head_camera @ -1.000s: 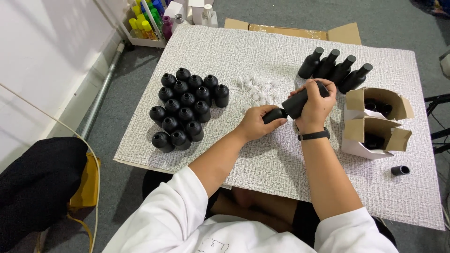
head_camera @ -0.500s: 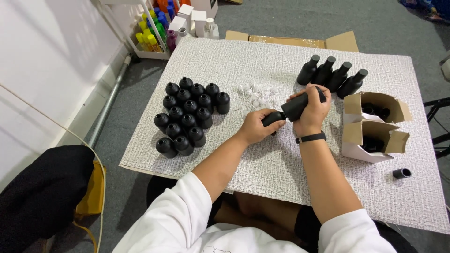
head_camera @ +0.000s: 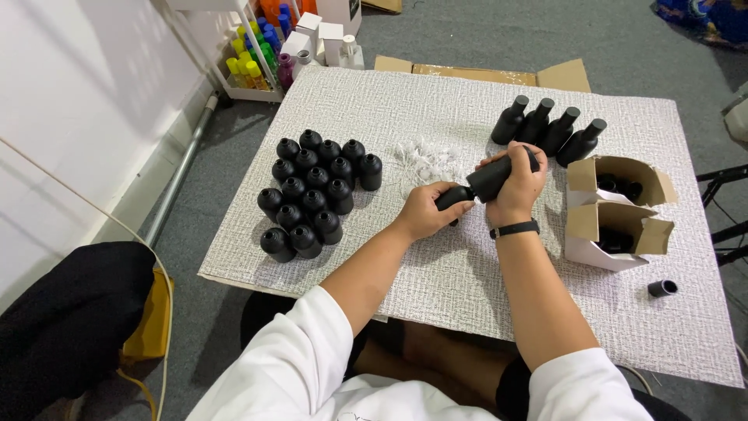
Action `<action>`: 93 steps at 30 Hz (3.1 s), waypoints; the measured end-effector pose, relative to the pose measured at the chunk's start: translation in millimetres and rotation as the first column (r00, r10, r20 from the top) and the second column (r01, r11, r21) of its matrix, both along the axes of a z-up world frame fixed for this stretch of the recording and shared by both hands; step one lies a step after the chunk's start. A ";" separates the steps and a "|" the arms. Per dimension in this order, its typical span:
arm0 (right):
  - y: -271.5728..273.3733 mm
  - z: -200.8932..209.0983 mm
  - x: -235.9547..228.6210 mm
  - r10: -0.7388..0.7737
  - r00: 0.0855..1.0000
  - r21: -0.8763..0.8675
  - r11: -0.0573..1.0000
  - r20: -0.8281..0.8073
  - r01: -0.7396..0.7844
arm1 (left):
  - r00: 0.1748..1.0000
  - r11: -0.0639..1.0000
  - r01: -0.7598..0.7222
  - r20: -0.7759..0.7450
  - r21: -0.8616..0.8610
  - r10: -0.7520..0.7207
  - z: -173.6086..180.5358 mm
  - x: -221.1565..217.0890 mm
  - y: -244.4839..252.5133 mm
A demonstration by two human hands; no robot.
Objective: Assembling black perfume bottles by inserting spray nozzles into the bottle bodies.
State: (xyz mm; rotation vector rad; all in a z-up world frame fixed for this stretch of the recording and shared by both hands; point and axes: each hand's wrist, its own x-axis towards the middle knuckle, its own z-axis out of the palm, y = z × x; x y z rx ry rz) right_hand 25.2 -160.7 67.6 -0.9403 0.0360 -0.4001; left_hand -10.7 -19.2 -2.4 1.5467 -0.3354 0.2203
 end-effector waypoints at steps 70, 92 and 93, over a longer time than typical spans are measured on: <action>-10.1 -2.4 6.1 -0.022 0.995 -0.092 0.996 -0.096 0.013 | 0.995 0.988 -0.090 0.042 0.126 0.085 0.0 -6.6 -12.5; 2.6 -2.6 -4.5 -0.138 0.988 0.037 0.990 0.062 0.136 | 0.996 0.998 -0.057 0.062 -0.007 0.057 -5.7 -7.4 -10.9; 4.0 -1.6 -5.8 -0.170 0.973 0.031 0.985 0.157 0.167 | 0.998 0.999 -0.035 0.058 -0.038 0.037 -6.9 -5.8 -10.4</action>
